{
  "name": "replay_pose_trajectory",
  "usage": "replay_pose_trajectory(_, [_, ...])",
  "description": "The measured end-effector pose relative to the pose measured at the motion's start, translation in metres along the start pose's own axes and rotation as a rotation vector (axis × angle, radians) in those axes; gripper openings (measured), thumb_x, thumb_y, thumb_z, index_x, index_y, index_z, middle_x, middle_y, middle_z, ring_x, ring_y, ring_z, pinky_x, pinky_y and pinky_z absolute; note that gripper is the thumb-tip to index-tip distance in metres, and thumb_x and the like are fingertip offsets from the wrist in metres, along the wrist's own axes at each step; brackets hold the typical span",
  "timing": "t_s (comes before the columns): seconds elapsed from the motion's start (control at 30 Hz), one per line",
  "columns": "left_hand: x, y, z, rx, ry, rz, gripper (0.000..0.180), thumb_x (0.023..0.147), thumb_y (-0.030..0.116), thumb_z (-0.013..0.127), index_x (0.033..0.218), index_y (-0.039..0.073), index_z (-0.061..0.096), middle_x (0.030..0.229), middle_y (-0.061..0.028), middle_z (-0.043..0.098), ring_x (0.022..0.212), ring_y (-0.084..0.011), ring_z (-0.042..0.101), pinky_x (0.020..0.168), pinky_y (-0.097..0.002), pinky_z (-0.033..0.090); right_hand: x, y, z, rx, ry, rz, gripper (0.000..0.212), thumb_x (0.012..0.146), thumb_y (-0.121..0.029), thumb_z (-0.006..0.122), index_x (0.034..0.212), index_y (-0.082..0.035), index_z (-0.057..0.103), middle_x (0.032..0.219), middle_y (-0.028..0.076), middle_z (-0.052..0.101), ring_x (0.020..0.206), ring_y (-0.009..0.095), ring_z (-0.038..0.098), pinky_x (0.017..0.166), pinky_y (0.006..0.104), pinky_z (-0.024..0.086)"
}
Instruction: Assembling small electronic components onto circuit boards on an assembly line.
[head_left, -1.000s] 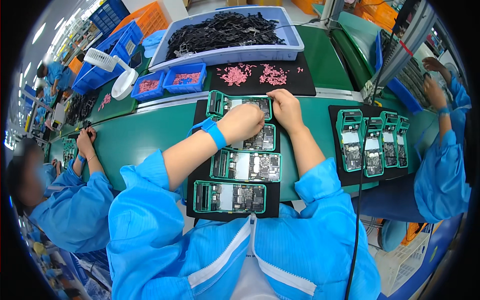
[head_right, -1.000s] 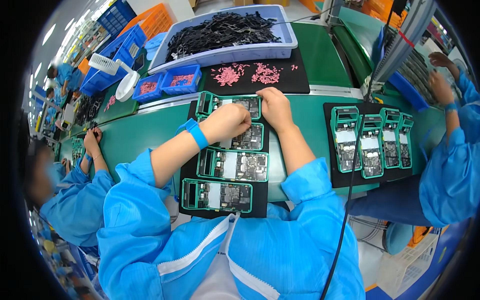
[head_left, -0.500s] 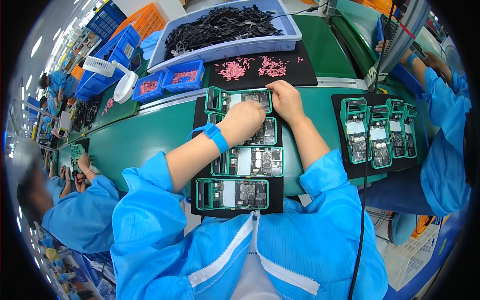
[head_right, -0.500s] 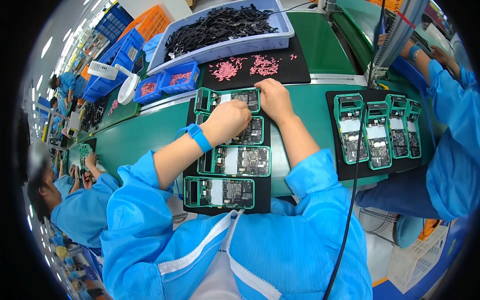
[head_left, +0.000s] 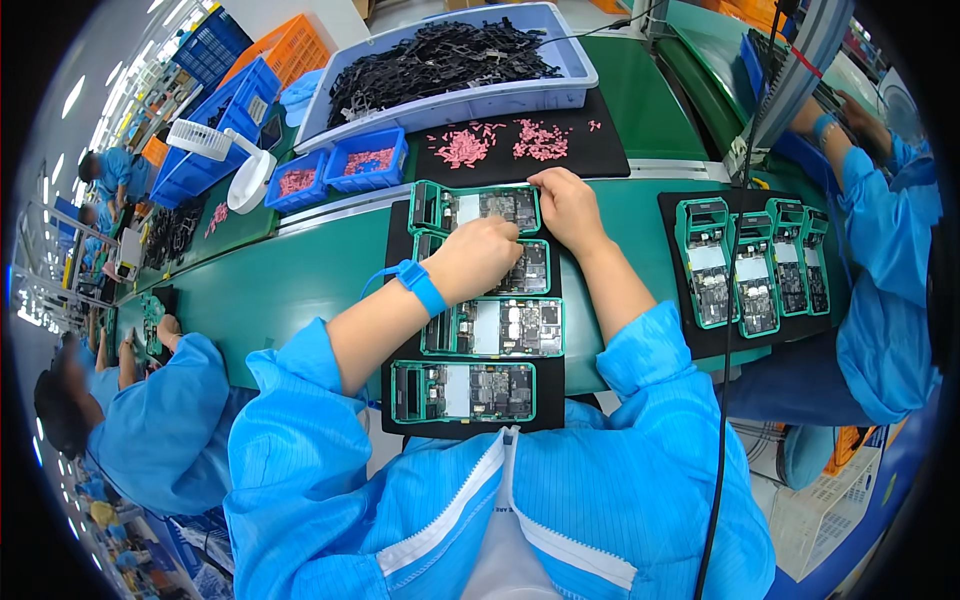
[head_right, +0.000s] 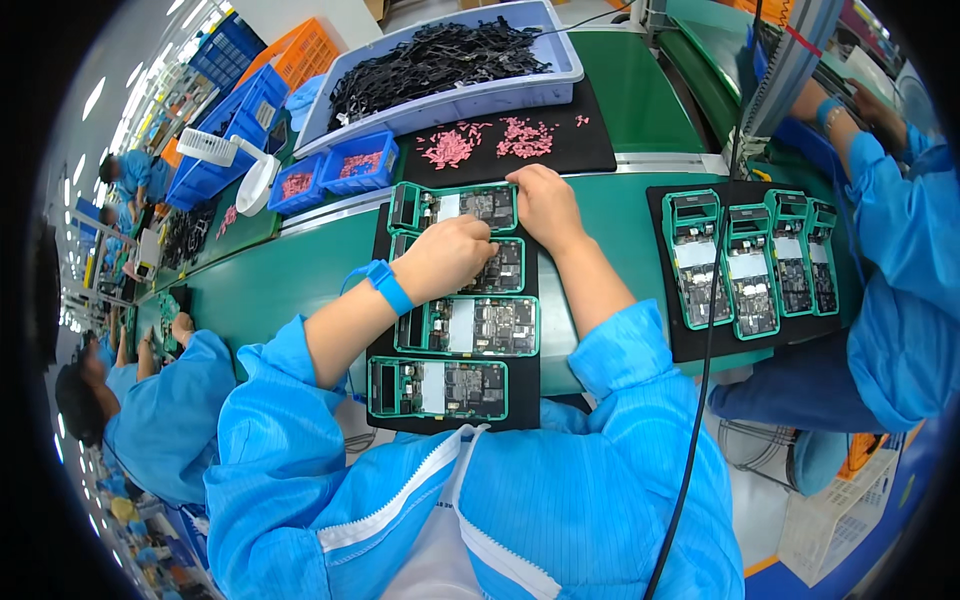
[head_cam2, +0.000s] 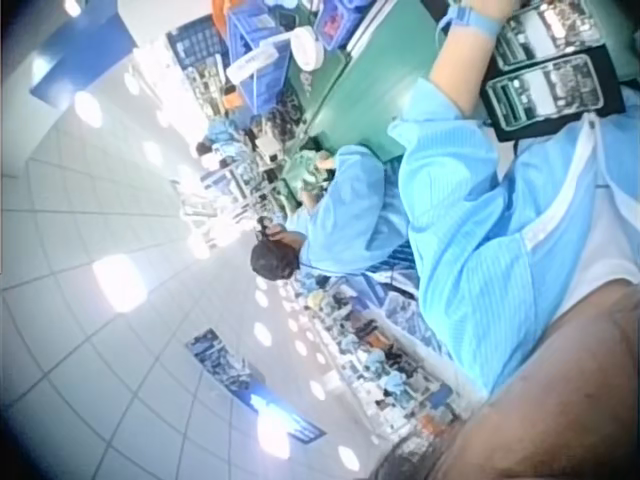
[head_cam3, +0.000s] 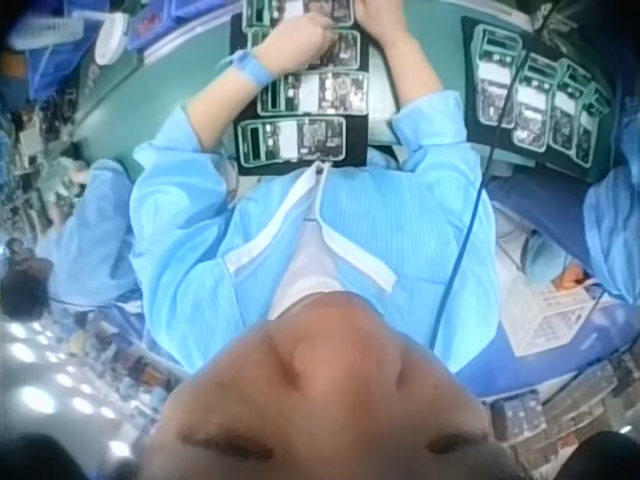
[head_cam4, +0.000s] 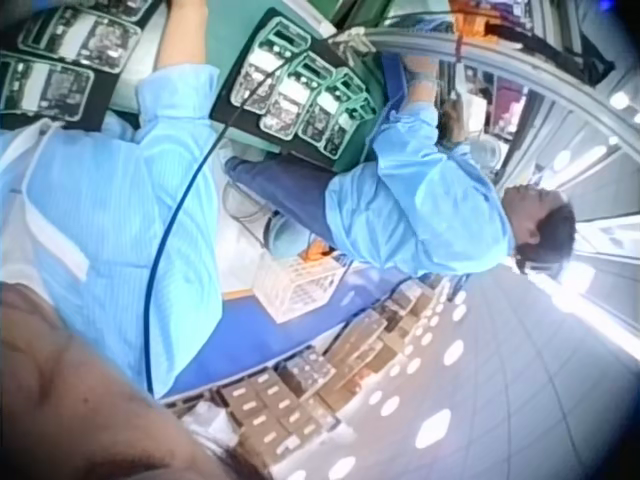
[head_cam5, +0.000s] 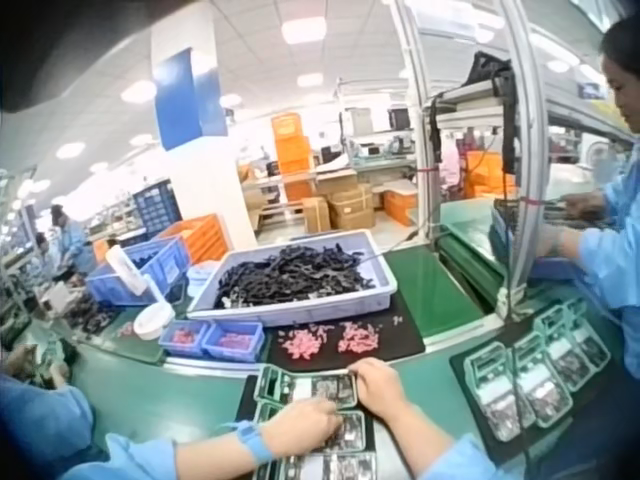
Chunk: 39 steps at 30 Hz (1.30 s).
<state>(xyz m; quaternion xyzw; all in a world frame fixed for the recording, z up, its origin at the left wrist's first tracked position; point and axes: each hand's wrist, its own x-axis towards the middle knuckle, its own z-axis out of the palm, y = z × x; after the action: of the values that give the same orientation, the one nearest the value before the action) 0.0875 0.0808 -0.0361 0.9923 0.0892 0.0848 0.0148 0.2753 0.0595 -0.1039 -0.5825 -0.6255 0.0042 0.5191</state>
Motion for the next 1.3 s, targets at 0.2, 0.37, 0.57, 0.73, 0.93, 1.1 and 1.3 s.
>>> replay_pose_trajectory(0.2, [-0.003, -0.006, -0.008, -0.097, -0.039, 0.002, 0.015, 0.077, 0.01, 0.062, 0.087, 0.003, 0.07, 0.079, -0.0106, 0.058, 0.079, -0.0274, 0.059, 0.073, -0.037, 0.051, 0.009, 0.003, 0.004, 0.094, 0.042, 0.11, 0.015, 0.082, 0.0, 0.056, 0.091, -0.003, 0.067, 0.089, 0.014, 0.066, 0.083, 0.031, 0.065, 0.074, 0.0375, 0.052])
replay_pose_trajectory(0.37, [-0.032, 0.005, -0.058, -0.269, -0.106, -0.121, 0.021, 0.076, 0.01, 0.067, 0.095, 0.002, 0.067, 0.088, -0.0135, 0.06, 0.087, -0.0308, 0.06, 0.079, -0.0388, 0.05, 0.026, 0.025, 0.006, -0.047, -0.021, 0.251, 0.011, 0.079, -0.013, 0.065, 0.087, -0.005, 0.067, 0.085, 0.014, 0.066, 0.081, 0.032, 0.065, 0.072, 0.0401, 0.052])
replay_pose_trajectory(0.57, [-0.103, 0.038, -0.148, -0.308, 0.074, -0.318, 0.021, 0.075, 0.015, 0.071, 0.09, 0.001, 0.065, 0.088, -0.0136, 0.06, 0.085, -0.0322, 0.059, 0.075, -0.0399, 0.049, 0.071, -0.005, 0.027, -0.407, -0.347, 0.326, 0.024, 0.074, -0.029, 0.071, 0.081, -0.006, 0.071, 0.09, 0.018, 0.068, 0.082, 0.035, 0.066, 0.073, 0.044, 0.053])
replay_pose_trajectory(0.73, [-0.117, 0.06, -0.217, -0.246, 0.209, -0.341, 0.026, 0.068, 0.013, 0.077, 0.09, 0.004, 0.068, 0.085, -0.0099, 0.063, 0.075, -0.0267, 0.061, 0.063, -0.0351, 0.049, 0.07, 0.01, 0.042, -0.553, -0.29, 0.314, 0.014, 0.076, -0.013, 0.061, 0.08, -0.002, 0.07, 0.084, 0.022, 0.067, 0.08, 0.037, 0.067, 0.072, 0.045, 0.054])
replay_pose_trajectory(0.93, [-0.057, 0.001, -0.21, -0.286, 0.201, -0.169, 0.015, 0.073, 0.013, 0.073, 0.082, 0.003, 0.066, 0.08, -0.0098, 0.064, 0.073, -0.0261, 0.062, 0.064, -0.0353, 0.049, 0.057, 0.005, 0.013, -0.55, -0.27, 0.318, 0.011, 0.077, -0.003, 0.057, 0.084, 0.0, 0.064, 0.092, 0.023, 0.064, 0.086, 0.039, 0.064, 0.076, 0.0467, 0.052])
replay_pose_trajectory(1.1, [0.03, -0.101, -0.103, -0.384, 0.005, -0.264, 0.014, 0.075, 0.014, 0.071, 0.083, 0.002, 0.067, 0.071, -0.0123, 0.066, 0.066, -0.0216, 0.063, 0.061, -0.033, 0.049, 0.022, 0.003, -0.012, -0.464, -0.183, 0.268, 0.009, 0.084, -0.009, 0.055, 0.085, -0.001, 0.06, 0.088, 0.021, 0.061, 0.082, 0.039, 0.061, 0.073, 0.0478, 0.05])
replay_pose_trajectory(1.3, [0.094, -0.136, -0.001, -0.436, -0.176, -0.55, 0.012, 0.074, 0.015, 0.071, 0.078, 0.003, 0.07, 0.069, -0.0114, 0.067, 0.061, -0.0219, 0.065, 0.06, -0.0354, 0.052, -0.018, -0.017, -0.028, -0.315, -0.2, 0.363, 0.009, 0.084, -0.01, 0.057, 0.084, -0.001, 0.058, 0.083, 0.018, 0.06, 0.081, 0.037, 0.06, 0.073, 0.0468, 0.049])
